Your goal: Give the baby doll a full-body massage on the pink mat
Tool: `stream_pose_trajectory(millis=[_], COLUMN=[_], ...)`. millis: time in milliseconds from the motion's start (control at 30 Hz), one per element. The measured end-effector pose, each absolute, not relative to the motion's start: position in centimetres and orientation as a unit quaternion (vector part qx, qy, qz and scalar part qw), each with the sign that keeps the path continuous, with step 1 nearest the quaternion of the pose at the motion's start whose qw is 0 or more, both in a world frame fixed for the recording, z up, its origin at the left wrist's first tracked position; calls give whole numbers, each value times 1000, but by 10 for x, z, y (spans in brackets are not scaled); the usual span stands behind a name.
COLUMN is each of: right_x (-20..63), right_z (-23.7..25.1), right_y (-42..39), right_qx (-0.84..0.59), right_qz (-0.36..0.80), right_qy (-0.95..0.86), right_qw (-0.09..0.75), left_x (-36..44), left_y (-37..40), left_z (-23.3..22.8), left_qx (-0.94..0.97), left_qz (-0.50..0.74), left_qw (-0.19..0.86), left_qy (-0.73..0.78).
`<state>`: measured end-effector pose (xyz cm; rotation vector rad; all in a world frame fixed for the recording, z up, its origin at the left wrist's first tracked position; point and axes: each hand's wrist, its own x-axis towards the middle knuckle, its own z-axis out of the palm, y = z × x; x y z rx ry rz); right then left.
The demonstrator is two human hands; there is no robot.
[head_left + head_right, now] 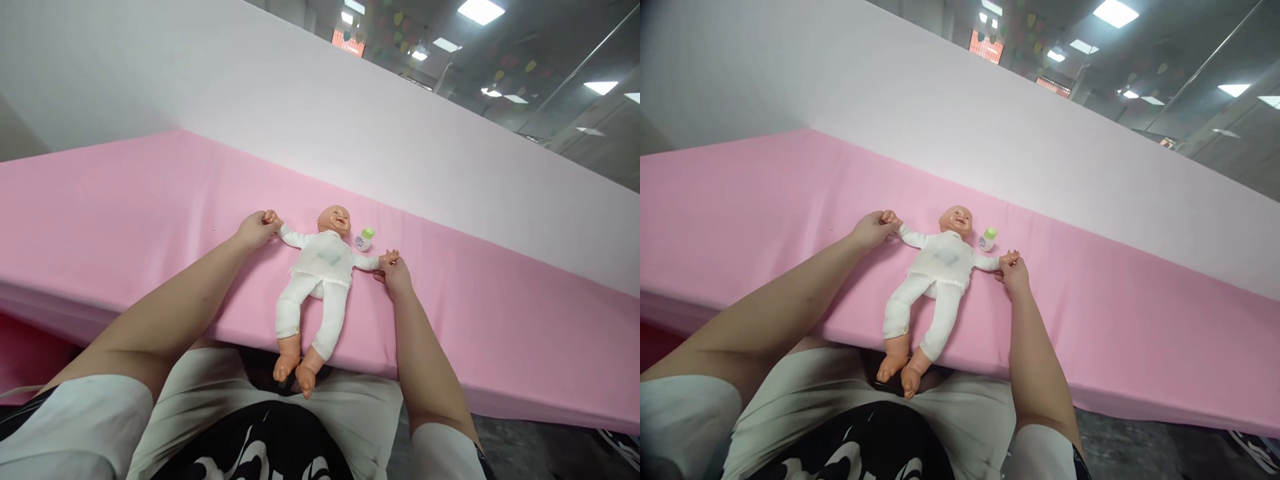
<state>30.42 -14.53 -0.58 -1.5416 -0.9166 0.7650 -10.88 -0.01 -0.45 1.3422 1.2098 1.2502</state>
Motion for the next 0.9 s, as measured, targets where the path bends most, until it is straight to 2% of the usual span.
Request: stream_pose_trajectory(millis=[133,200,400,533,633,733,900], right_x=[283,266,216,206,211,221,256], right_z=[5,12,18,12,10,9,8], right_y=[-154,-162,-179,-177,-173,-169,-158], right_qx=[-595,-560,-472,-475,-473,-512,-579], right_qz=[200,125,-26,-56,-42,26,167], right_qy=[-492,-562,-797,-818,-806,-740,-521], right_qw=[603,596,375,319,354,436,604], left_x=[-95,-87,-69,-63,-60,-59,-74], left_y=[-24,-39,-66,-69,-69,-68,-48], left_z=[15,24,31,28,28,27,22], left_qx=[620,658,803,841,877,868,698], left_qz=[517,495,397,359,330,349,464], left_qw=[447,448,329,280,233,228,372], left_qy=[386,347,297,294,261,271,398])
